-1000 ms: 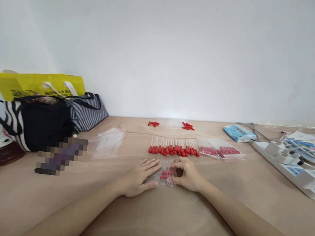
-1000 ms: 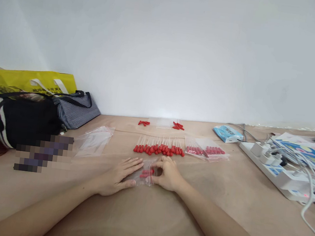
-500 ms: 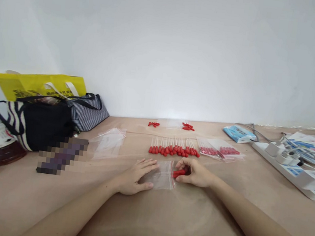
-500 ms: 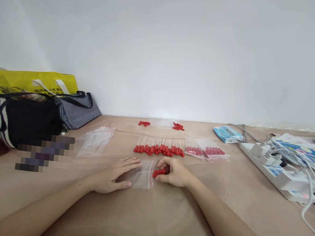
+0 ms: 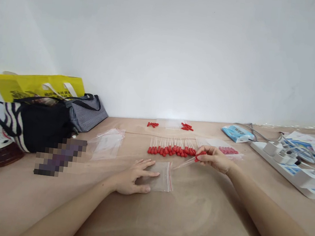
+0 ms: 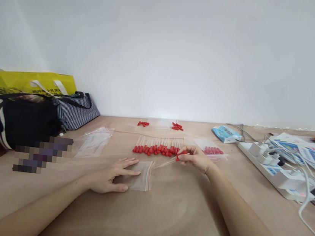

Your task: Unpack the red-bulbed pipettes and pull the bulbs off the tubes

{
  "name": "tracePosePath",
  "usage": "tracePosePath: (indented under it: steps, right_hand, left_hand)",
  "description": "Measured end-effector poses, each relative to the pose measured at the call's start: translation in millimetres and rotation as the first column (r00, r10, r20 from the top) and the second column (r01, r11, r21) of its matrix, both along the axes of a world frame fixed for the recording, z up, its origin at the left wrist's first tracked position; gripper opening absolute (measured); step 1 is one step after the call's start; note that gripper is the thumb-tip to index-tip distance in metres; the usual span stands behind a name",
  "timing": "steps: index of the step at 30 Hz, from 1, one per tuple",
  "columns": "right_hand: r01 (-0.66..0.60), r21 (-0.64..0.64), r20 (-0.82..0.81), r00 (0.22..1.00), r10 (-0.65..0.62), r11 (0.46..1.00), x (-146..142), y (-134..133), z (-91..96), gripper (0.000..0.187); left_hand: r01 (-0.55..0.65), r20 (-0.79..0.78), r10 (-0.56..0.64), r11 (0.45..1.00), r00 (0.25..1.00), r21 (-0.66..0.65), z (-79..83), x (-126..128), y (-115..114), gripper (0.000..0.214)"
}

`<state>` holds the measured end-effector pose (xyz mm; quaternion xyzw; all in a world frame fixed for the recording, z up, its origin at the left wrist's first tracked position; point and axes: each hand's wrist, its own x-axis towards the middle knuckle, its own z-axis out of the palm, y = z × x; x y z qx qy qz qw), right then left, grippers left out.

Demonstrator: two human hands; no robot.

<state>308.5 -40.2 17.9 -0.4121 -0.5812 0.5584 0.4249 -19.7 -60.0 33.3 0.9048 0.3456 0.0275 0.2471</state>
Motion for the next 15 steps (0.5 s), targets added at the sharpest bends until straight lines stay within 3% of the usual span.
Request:
tracePosePath:
  steps: [2, 4, 5, 7, 9, 12, 13, 15]
  right_hand:
    - [0.142, 0.069, -0.079, 0.987, -0.137, 0.987, -6.1, 0.1, 1.0, 0.021]
    - [0.283, 0.217, -0.085, 0.959, -0.270, 0.934, -22.0, -4.3, 2.2, 0.019]
    - [0.342, 0.325, -0.070, 0.939, -0.338, 0.882, -32.2, -8.1, 2.5, 0.017]
    - [0.395, 0.601, -0.024, 0.878, -0.478, 0.695, -53.8, -18.3, 1.3, 0.011]
    - [0.212, 0.841, 0.093, 0.850, -0.519, 0.498, -72.7, -29.1, -2.2, 0.013]
    - [-0.058, 0.981, 0.154, 0.814, -0.560, 0.185, -91.2, -41.3, -8.8, 0.022]
    - [-0.132, 0.985, 0.171, 0.800, -0.575, 0.111, -94.8, -43.7, -10.4, 0.022]
    - [-0.250, 0.968, 0.218, 0.775, -0.593, 0.030, -99.2, -45.9, -12.0, 0.019]
  left_hand:
    - [-0.089, 0.093, 0.090, 0.996, 0.992, -0.015, -0.2, 3.6, -1.0, 0.045]
    - [-0.223, 0.260, 0.227, 0.974, 0.939, -0.042, 0.4, 12.2, -1.4, 0.036]
    - [-0.294, 0.343, 0.307, 0.951, 0.888, -0.092, 1.5, 18.4, -1.2, 0.033]
    - [-0.385, 0.443, 0.487, 0.872, 0.753, -0.304, 5.2, 33.6, 0.0, 0.031]
    - [-0.362, 0.439, 0.662, 0.722, 0.607, -0.589, 10.0, 49.9, 1.2, 0.029]
    - [-0.213, 0.371, 0.816, 0.498, 0.443, -0.840, 14.5, 70.2, 1.2, 0.018]
    - [-0.184, 0.350, 0.842, 0.453, 0.411, -0.872, 14.7, 74.9, 0.9, 0.015]
    - [-0.179, 0.317, 0.866, 0.408, 0.386, -0.895, 13.9, 80.5, 1.5, 0.012]
